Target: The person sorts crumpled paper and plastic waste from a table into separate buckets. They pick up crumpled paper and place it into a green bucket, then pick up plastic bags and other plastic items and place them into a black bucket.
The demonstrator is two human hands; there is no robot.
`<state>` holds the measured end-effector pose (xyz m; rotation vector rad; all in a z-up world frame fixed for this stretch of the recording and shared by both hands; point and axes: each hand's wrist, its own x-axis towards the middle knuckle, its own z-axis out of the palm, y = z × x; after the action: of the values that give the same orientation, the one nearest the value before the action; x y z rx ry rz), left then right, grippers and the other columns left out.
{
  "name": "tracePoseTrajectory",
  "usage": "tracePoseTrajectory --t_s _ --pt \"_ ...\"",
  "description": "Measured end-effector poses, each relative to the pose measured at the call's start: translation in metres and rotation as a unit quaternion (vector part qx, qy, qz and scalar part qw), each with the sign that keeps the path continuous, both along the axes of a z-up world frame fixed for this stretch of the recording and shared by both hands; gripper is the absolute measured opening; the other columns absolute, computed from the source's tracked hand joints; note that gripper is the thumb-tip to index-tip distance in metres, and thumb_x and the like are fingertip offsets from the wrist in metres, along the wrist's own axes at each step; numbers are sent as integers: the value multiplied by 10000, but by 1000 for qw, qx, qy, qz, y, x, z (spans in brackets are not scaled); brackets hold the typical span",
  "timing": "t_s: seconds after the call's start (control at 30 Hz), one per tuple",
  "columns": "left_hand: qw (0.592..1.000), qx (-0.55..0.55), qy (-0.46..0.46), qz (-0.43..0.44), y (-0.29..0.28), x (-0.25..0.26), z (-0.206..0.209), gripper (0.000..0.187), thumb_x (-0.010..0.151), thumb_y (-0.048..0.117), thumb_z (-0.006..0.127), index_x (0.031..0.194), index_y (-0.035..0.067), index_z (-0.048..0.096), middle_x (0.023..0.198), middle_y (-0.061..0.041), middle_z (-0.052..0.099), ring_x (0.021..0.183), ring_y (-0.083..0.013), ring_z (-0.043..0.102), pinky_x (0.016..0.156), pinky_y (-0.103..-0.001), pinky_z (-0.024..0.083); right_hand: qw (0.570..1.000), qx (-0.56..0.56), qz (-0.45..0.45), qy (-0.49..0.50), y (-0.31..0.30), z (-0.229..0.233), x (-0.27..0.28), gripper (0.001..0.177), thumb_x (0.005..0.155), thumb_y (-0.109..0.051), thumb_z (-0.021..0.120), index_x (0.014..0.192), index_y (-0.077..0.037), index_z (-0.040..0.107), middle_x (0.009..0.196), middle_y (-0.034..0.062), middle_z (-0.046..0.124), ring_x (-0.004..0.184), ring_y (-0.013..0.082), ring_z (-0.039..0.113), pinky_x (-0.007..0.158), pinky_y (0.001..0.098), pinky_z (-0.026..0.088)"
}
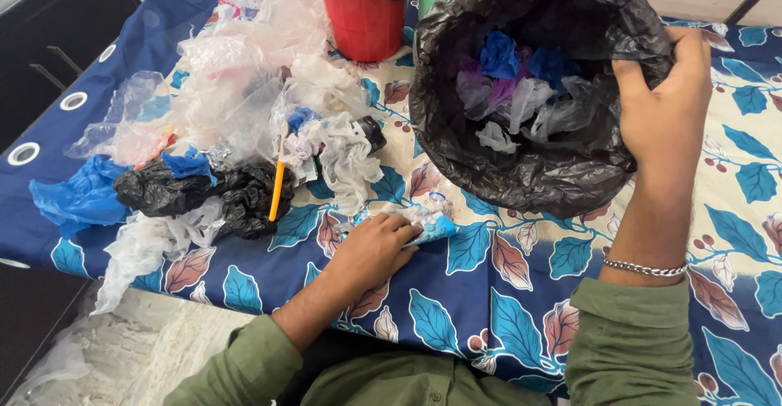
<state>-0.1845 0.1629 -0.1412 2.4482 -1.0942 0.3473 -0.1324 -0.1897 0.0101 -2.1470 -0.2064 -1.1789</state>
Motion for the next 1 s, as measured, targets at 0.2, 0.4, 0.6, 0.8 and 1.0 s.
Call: tracePoseTrajectory --t_s 0.2,0.4,0.6,0.8,1.0 --pt "1000 12 12 -19 -4 -4 -1 318 927 214 680 1234 130 687 974 -79 707 912 -308 691 773 -449 524 1000 -8 -11 5 -4 -3 4 248 1037 -115 752 1180 21 602 1176 145 609 1097 302 618 995 400 486" --pt "988 -68 136 5 -16 5 -3 323 917 242 689 1220 135 661 1116 -106 645 860 -373 691 699 -469 541 999 2 -33 15 -2 -4 3 291 1040 -157 781 1222 -5 613 1179 145 608 1082 308 616 965 406 476" --pt "998 50 -31 21 -18 3 -1 272 842 339 735 1064 186 764 1037 -8 658 1006 -249 628 818 -416 485 999 0 -37 24 -2 -3 3 281 1046 -158 772 1206 0 603 1189 135 611 1108 313 616 986 412 476" --pt "997 29 -73 20 -18 -4 -2 338 824 326 733 1084 112 759 1012 -39 678 972 -239 619 846 -393 477 1000 -7 -26 16 -6 -8 6 263 1065 -136 763 1221 4 604 1186 139 606 1137 314 615 1009 417 482" --pt "994 79 -62 45 -20 -1 -6 331 855 193 675 1169 90 670 928 -54 696 916 -237 668 719 -404 539 1000 -9 -24 6 -12 -10 11 271 1043 -132 770 1212 -2 603 1198 148 602 1134 314 597 1015 417 474"
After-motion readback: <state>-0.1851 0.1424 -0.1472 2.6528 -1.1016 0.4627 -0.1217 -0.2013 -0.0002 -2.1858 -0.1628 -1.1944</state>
